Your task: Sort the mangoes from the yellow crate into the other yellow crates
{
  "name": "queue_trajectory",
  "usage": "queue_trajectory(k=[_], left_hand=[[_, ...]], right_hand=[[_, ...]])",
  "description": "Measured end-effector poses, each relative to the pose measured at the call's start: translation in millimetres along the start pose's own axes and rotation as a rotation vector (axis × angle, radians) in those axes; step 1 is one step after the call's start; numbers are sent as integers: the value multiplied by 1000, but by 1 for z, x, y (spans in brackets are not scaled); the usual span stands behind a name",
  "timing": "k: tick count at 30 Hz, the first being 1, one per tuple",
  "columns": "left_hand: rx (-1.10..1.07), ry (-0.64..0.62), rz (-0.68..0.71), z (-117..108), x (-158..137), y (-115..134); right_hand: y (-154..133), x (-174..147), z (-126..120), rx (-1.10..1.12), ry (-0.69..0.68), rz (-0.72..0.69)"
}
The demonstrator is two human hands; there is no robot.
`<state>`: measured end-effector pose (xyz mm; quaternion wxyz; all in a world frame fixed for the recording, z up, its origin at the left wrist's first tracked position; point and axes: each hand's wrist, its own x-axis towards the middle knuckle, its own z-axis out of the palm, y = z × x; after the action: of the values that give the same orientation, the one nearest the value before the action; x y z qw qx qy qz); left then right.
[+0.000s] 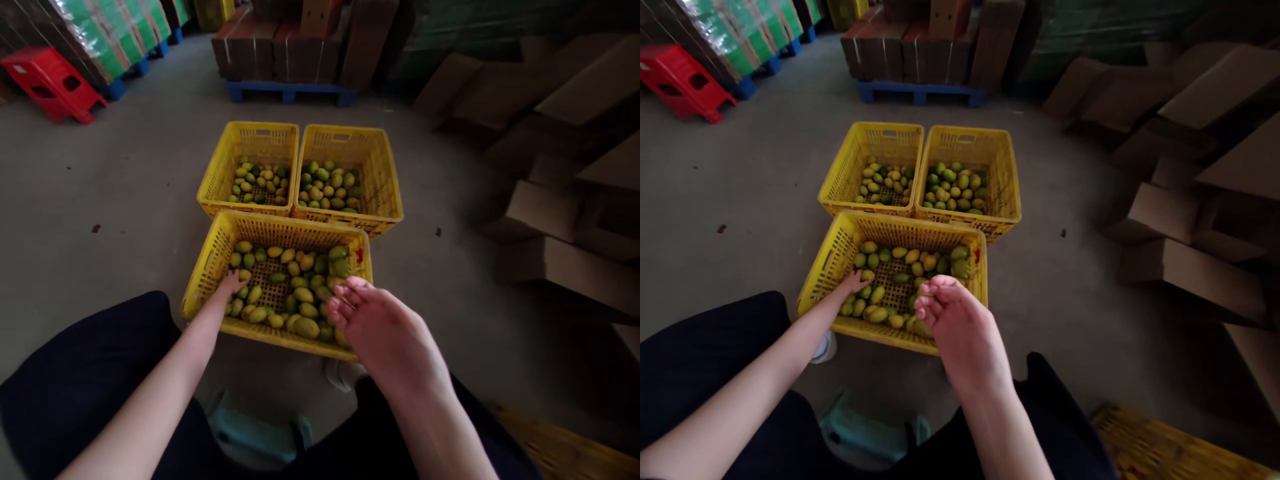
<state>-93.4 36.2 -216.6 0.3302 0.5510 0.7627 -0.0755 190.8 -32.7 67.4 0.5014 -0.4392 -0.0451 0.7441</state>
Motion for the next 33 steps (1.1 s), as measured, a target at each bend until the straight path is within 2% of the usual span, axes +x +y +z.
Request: queue_trajectory(k=[3,7,10,13,16,19,20,23,25,27,29,30,32,33], left_hand=[[21,20,-104,17,32,12],[12,73,-179,30,44,17],[-27,97,-185,25,40,19],[-105,95,-116,11,34,27],[-198,45,64,-11,27,48],[-290,-52,316,-46,5,85],[-323,-86,415,-61,-8,99],[-539,-279,877,-112,-66,143],[-566,-449,1100,-141,-108,165],[-556,-597,1253,-158,-134,178],[-610,-625,1263,-157,-135,180],[-645,-581,1206,-149,-126,177],[-643,-399,982,-123,-94,164],[-546,-280,821,-106,-74,156]], right_hand=[[-9,-3,-7,38,42,-47],[-19,-1,-20,67,112,-61],[-21,2,-25,69,119,-88],[-19,2,-21,85,110,-84],[-13,-4,-12,71,54,-66],[-5,-10,-6,2,29,-53],[-2,-10,-5,-5,59,-52],[4,-7,-6,50,174,-13],[6,-2,-6,106,154,33],[6,4,-4,158,99,53],[5,6,-1,207,107,51],[4,6,0,223,131,52],[3,4,2,236,176,48],[2,2,3,236,188,42]])
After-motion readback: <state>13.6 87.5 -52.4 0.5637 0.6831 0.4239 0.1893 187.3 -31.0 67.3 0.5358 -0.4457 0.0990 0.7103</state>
